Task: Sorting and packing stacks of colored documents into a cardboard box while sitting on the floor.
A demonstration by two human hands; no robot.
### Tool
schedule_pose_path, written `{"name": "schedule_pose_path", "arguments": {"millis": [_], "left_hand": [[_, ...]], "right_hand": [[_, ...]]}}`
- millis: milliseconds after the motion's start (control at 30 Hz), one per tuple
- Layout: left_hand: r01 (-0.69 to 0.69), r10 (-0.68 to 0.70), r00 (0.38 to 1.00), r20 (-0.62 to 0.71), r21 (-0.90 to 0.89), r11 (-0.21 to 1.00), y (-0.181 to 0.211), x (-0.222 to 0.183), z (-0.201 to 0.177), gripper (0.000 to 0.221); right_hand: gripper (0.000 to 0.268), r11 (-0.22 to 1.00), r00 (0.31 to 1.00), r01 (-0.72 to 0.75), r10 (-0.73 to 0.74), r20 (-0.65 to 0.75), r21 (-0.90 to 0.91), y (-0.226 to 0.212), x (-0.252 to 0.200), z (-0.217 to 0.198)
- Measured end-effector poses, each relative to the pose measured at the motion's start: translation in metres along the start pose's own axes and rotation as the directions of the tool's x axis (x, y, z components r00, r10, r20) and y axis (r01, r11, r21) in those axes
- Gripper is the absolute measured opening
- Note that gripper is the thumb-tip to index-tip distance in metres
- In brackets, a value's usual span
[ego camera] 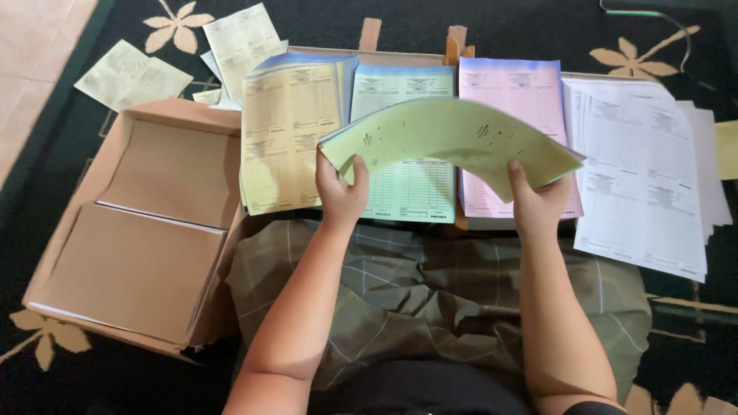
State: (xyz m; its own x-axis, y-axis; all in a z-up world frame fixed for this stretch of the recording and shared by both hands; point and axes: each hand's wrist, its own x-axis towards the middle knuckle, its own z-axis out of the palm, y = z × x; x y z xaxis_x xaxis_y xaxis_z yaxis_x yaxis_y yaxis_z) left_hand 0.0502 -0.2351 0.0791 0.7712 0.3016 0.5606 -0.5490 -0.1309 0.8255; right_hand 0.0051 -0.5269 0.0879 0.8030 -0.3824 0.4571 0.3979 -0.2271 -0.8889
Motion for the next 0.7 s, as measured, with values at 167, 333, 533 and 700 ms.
{"name": "schedule_pose_path", "arguments": {"millis": [167,333,533,700], "left_hand": [[0.046,-0.044,0.997,0.061,-0.026,0.999,-0.037,0.004,-0.019,0.031],[0.148,-0.139,0.977,0.162,-0.045,0.988,-0.051,-0.002,-0.026,0.035],[0.486,-0.502,0.855,0.128,0.136,0.863,-0.026,0.001,-0.019,0.083],[0.075,-0.124,0.942,0.312,0.165,0.983,-0.008,0.018,-0.024,0.036]], "right_hand": [[0.040,0.995,0.999,0.040,-0.039,-0.010,0.096,0.045,-0.001,-0.005],[0.062,0.961,0.999,0.007,-0.019,0.043,0.277,0.075,0.006,-0.012],[0.049,0.956,0.953,-0.246,0.209,0.219,0.157,0.092,0.003,-0.021],[0.013,0.785,0.841,-0.496,0.328,0.430,0.371,0.014,0.006,-0.054]]}}
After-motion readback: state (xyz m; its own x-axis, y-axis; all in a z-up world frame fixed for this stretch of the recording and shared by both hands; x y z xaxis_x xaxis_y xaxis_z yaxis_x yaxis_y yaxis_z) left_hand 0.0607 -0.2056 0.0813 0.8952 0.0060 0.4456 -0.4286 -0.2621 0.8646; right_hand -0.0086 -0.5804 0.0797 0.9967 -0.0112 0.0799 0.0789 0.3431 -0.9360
